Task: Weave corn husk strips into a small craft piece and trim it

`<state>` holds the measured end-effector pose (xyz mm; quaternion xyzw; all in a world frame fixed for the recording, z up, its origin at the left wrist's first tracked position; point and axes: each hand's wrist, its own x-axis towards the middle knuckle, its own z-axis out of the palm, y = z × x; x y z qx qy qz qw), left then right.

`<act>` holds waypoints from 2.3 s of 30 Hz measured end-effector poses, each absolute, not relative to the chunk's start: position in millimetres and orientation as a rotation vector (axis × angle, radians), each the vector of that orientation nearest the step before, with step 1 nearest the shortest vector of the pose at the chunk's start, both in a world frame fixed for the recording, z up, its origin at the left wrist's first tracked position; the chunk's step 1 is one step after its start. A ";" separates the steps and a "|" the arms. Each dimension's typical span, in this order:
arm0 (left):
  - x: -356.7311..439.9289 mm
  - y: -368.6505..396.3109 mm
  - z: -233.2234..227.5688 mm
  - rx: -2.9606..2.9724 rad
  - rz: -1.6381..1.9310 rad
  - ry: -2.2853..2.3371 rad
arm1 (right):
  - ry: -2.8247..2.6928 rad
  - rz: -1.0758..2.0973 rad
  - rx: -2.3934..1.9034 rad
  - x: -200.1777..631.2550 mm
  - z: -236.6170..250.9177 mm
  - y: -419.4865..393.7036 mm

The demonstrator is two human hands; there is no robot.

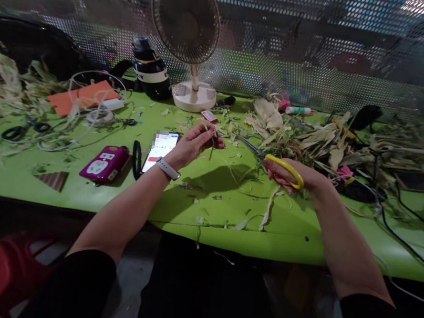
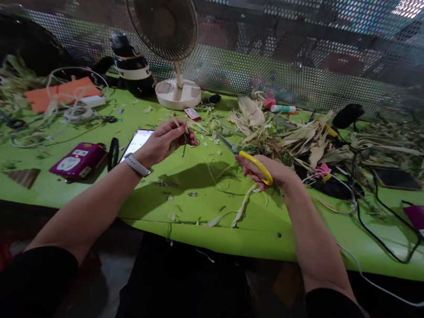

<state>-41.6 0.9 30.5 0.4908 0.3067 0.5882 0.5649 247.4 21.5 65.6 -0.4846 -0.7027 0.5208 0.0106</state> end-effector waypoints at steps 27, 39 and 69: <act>8.2 -26.8 28.9 1.323 0.828 0.681 | -2.339 0.773 -1.143 212.7 57.4 -7.3; 3.2 -27.2 30.9 1.568 0.623 0.710 | -3.039 -0.100 -1.037 212.1 56.8 -16.5; 39.2 -49.0 13.6 1.424 1.283 0.902 | -2.380 -0.127 -1.167 200.0 29.7 -16.9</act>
